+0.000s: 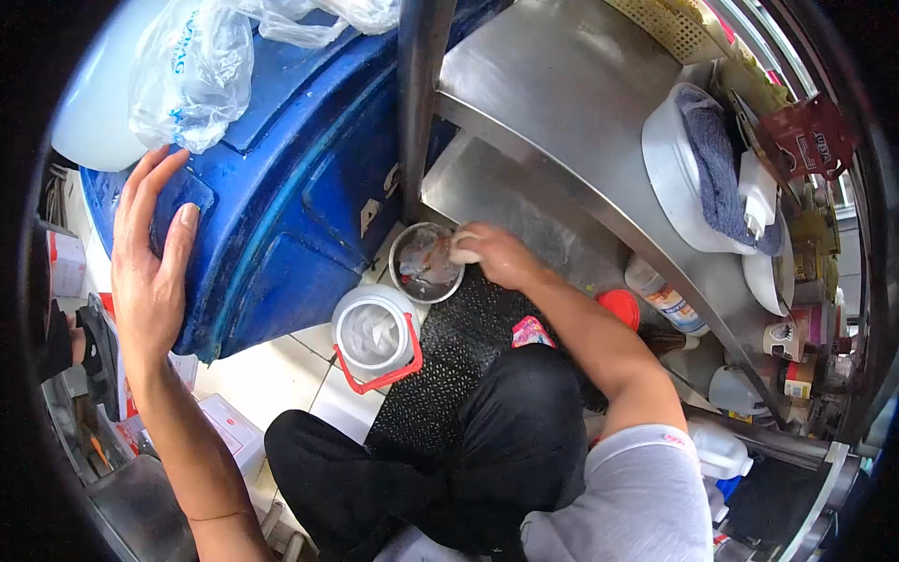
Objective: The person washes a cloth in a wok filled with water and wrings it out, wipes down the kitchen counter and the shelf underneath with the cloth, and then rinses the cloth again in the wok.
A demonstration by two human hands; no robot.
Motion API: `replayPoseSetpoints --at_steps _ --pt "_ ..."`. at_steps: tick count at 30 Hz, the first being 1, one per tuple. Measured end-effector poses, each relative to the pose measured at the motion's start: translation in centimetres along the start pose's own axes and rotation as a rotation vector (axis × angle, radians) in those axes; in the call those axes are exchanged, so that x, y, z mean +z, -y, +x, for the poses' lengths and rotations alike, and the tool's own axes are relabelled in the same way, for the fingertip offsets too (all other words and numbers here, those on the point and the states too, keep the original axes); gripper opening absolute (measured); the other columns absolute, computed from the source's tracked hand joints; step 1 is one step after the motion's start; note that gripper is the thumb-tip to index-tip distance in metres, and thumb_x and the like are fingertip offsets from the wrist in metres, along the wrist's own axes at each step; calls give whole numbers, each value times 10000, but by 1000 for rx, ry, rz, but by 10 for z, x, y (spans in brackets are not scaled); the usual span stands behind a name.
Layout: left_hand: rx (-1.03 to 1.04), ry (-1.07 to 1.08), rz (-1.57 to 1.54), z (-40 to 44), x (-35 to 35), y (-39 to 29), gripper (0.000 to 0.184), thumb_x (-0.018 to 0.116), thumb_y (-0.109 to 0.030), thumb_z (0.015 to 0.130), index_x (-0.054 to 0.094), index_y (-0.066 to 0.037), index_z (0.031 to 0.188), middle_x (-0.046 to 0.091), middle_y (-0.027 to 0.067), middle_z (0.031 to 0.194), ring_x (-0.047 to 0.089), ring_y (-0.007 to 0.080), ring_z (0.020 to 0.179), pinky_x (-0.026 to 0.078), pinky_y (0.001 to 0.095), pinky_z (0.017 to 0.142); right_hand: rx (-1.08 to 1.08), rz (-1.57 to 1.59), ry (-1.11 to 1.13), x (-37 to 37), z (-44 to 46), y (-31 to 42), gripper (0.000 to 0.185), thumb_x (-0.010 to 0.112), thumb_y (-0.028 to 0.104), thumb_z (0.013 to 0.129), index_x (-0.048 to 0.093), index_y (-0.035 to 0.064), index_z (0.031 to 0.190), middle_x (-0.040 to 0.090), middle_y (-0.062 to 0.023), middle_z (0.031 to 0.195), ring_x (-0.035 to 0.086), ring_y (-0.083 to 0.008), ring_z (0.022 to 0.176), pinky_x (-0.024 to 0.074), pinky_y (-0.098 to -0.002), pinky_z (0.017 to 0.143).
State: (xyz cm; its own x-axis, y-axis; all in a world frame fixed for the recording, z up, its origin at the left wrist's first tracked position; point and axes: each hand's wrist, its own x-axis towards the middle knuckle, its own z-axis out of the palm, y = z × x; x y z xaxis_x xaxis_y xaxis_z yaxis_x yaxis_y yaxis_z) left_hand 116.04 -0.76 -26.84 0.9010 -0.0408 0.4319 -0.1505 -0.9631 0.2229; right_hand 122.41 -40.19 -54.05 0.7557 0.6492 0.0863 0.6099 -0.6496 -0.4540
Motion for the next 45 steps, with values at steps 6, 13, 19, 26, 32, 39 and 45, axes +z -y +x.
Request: replayPoseSetpoints --at_steps 6,13,19,26,32,39,45 --pt "108 -19 -14 -1 8 17 397 572 -265 982 589 -74 1330 503 169 1445 453 300 1364 307 404 1154 536 -63 -316 -33 -58 -29 500 513 -90 799 621 72 1260 550 -178 1343 506 -362 1283 417 -434 1087" --pt "106 50 -21 -5 13 35 441 519 -337 1006 546 -129 1395 477 165 1473 458 313 1363 324 448 1166 143 -377 -286 49 -5 -15 564 538 -70 793 557 61 1341 412 -169 1495 407 -361 1389 353 -409 1151" --pt "98 66 55 -6 10 36 464 511 -379 1011 541 -123 1397 486 148 1468 435 284 1381 276 444 1197 -134 68 135 3 28 11 491 589 -15 791 626 117 1262 560 -117 1371 511 -314 1305 422 -427 1106" --pt "-18 11 -60 -13 19 45 522 560 -442 975 547 -138 1399 506 133 1448 493 298 1326 340 460 1161 375 165 -520 -18 122 -98 464 645 178 906 555 88 1352 608 -189 1305 552 -360 1242 429 -440 1053" --pt "-83 -17 -54 -20 19 49 625 599 -515 934 527 -128 1420 513 175 1419 522 336 1283 406 485 1101 736 -168 -205 -22 180 -206 468 598 148 917 528 85 1375 558 -195 1362 523 -364 1271 412 -440 1072" --pt "-308 21 -170 -21 17 34 557 608 -420 964 545 -84 1405 524 164 1408 515 267 1274 355 396 1117 578 -241 -165 21 188 -175 477 543 113 930 496 80 1403 499 -203 1428 490 -368 1305 393 -439 1094" --pt "20 72 -106 -24 12 71 497 595 -383 976 567 -91 1377 561 167 1355 532 242 1242 376 375 1077 136 -96 -158 60 92 -48 634 551 -69 778 535 120 1383 423 -199 1496 416 -366 1382 371 -438 1131"
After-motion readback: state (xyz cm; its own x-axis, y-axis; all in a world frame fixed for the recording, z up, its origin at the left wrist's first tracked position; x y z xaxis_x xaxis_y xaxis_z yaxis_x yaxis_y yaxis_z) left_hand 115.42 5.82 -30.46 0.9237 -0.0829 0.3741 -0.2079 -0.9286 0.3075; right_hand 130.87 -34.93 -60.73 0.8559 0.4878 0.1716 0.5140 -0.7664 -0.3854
